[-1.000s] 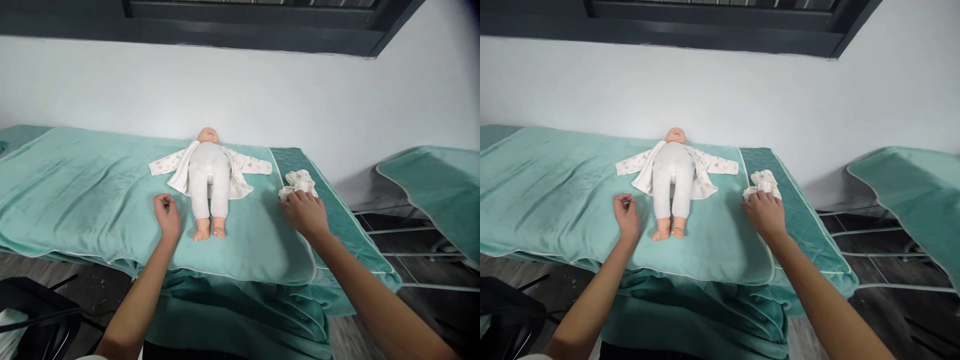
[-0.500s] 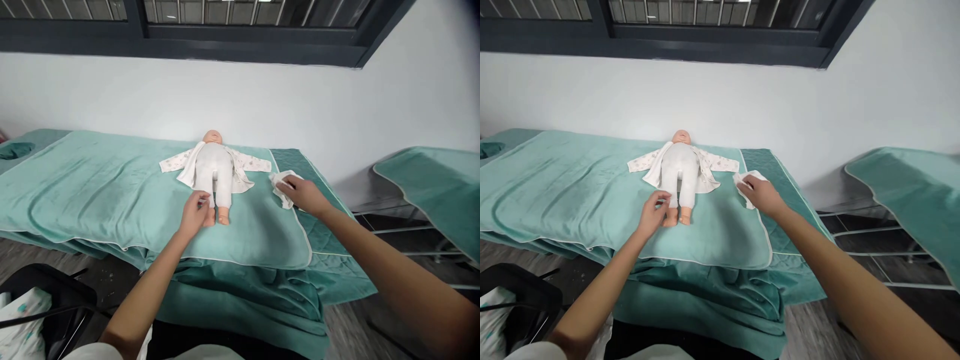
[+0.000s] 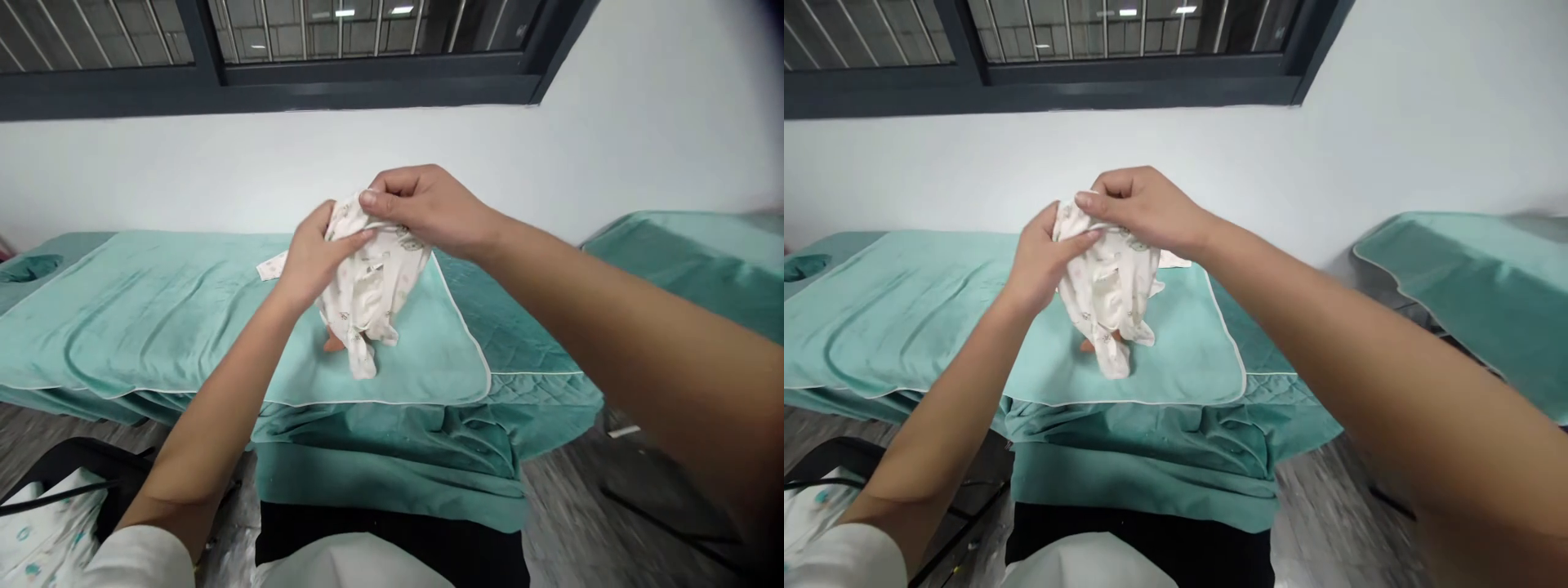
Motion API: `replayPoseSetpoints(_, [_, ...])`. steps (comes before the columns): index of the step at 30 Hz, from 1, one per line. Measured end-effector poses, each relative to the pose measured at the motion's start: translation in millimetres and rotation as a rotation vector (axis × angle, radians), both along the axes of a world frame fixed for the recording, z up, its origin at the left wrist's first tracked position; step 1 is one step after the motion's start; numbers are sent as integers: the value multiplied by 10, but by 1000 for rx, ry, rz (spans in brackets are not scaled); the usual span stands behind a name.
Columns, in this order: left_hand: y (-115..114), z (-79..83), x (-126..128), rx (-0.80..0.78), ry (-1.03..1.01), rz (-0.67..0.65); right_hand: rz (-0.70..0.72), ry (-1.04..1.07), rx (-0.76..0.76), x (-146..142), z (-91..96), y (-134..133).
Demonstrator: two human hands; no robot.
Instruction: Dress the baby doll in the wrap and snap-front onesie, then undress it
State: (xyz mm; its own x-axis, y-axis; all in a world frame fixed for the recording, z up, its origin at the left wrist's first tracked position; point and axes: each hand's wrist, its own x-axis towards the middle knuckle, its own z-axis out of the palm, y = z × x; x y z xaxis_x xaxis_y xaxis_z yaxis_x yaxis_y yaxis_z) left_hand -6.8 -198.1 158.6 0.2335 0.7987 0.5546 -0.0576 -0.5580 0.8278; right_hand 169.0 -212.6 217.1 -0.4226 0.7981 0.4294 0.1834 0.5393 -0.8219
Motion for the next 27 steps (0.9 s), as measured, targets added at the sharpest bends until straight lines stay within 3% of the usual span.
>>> replayPoseSetpoints(7, [-233,298,-165,-136,-277,-218,49,-64,-150,124,97,-166])
replayPoseSetpoints(10, [-304,313,-191,-212,-122,-225,22,60,-71,41,58,-201])
replayPoseSetpoints(12, [-323,282,-178,-276,40,-213,-35,136,-13,-34,26,-192])
replayPoseSetpoints(14, [-310,231,-142,-308,69,-183,-62,165,-8,-76,-14,-167])
replayPoseSetpoints(18, [-199,112,-56,-302,-142,-138,43,-14,-232,4,-151,-115])
replayPoseSetpoints(20, [-145,39,-24,-334,-180,-180,117,-180,-366,76,-245,-97])
replayPoseSetpoints(22, [-116,-41,-12,-387,-153,-245,132,-214,-412,124,-336,-76])
replayPoseSetpoints(27, [-130,-187,-78,-499,44,-425,68,192,-322,133,-469,17])
